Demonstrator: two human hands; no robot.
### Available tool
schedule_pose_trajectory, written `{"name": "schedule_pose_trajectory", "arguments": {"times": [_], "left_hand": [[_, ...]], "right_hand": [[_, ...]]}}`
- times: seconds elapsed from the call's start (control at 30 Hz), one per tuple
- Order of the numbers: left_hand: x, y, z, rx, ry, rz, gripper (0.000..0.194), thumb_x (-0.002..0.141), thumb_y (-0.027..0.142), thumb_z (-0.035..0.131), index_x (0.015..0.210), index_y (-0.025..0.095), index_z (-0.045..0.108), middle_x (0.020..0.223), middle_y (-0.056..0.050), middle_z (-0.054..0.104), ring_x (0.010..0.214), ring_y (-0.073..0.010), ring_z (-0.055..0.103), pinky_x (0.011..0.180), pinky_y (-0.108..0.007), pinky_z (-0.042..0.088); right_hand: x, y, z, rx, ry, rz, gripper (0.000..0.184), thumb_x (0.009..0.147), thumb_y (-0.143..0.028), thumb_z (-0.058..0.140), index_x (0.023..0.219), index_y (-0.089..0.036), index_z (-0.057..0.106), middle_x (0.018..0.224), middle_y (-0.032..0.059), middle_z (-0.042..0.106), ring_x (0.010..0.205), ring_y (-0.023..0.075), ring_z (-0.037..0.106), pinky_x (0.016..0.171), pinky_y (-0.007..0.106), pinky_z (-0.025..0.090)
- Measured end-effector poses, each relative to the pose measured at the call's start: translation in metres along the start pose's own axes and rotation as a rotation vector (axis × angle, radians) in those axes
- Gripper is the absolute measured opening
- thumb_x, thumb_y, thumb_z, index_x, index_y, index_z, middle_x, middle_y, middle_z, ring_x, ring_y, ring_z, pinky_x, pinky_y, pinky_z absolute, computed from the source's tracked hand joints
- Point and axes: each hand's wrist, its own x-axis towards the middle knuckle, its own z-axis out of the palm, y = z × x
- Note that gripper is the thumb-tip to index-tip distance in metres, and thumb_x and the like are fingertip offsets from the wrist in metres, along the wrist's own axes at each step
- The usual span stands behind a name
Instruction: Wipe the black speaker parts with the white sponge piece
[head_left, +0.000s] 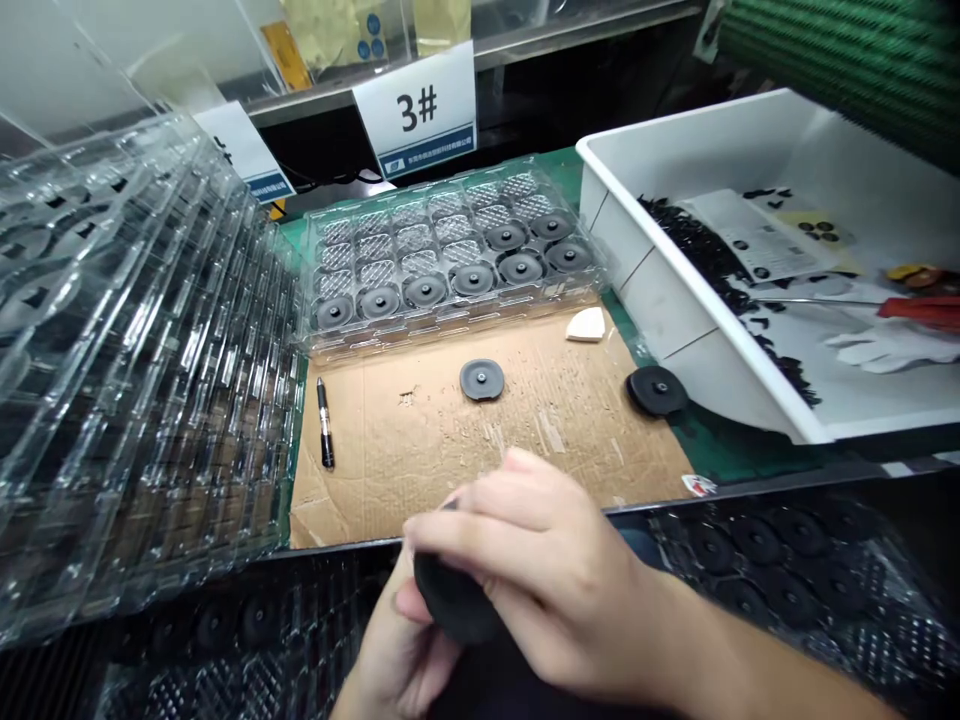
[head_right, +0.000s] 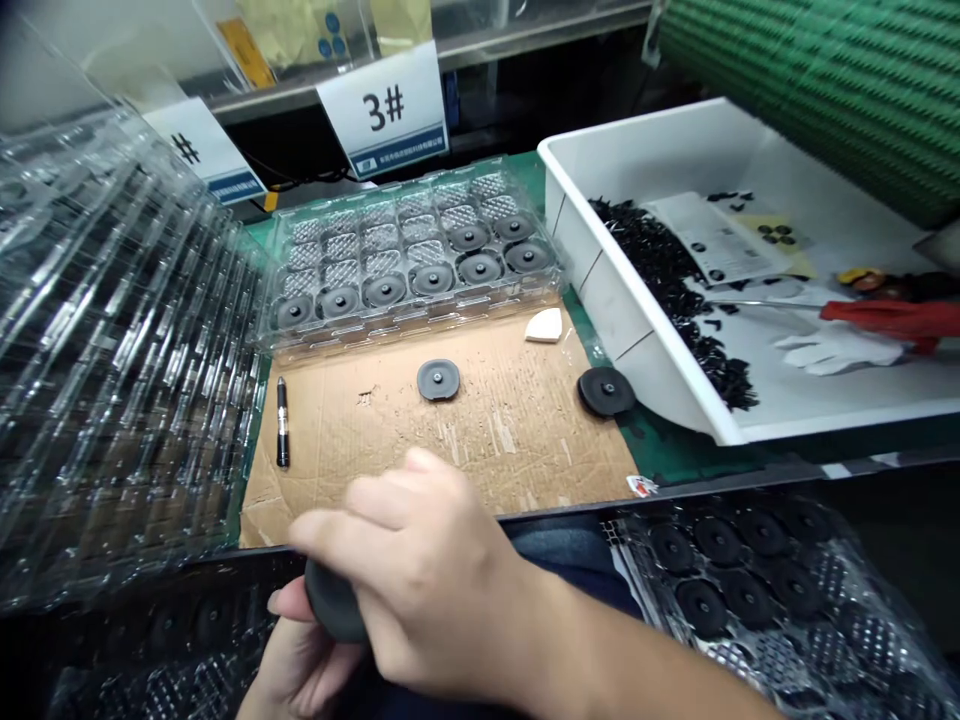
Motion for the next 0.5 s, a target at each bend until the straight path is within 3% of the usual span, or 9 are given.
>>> {"name": "schedule_pose_trajectory", "arguments": {"times": [0.1,0.17,0.37,0.5], "left_hand": [[0.001,0.006,0.010,0.020,-0.029,0.037,0.046,0.057,0.030,0.079,0.101,0.029,0.068,0.108,0.000,0.070,0.105,-0.0227,0.061,0.097,-0.030,0.043],[0.002,0.008,0.017,0.025,-0.022,0.092,0.055,0.050,0.030,0.082,0.103,0.030,0.067,0.108,0.000,0.070,0.098,-0.0221,0.064,0.093,-0.031,0.047],[0.005,0.007,0.026,-0.011,0.104,0.186,0.055,0.052,0.036,0.080,0.104,0.031,0.066,0.111,0.001,0.069,0.105,-0.0221,0.061,0.090,-0.025,0.048],[0.006,0.011,0.026,0.005,0.063,0.212,0.052,0.052,0.037,0.079,0.103,0.032,0.067,0.109,0.000,0.071,0.103,-0.0230,0.063,0.090,-0.026,0.049]], "right_hand": [[-0.016,-0.010,0.007,-0.142,0.113,0.153,0.027,0.085,-0.006,0.041,0.104,-0.004,0.061,0.073,0.0091,0.066,0.063,0.0174,0.057,0.062,0.033,0.042],[-0.024,-0.015,0.007,-0.139,0.132,0.194,0.027,0.084,-0.006,0.045,0.106,-0.006,0.061,0.072,0.0087,0.067,0.061,0.0175,0.058,0.063,0.033,0.045],[-0.039,-0.003,0.005,0.351,0.108,0.383,0.020,0.082,-0.014,0.053,0.093,-0.022,0.068,0.073,0.0007,0.069,0.063,0.0132,0.062,0.059,0.022,0.049],[-0.045,0.018,0.000,0.362,0.223,0.699,0.018,0.087,-0.026,0.053,0.099,-0.026,0.066,0.093,0.0008,0.070,0.080,0.0158,0.066,0.066,0.023,0.053]]}}
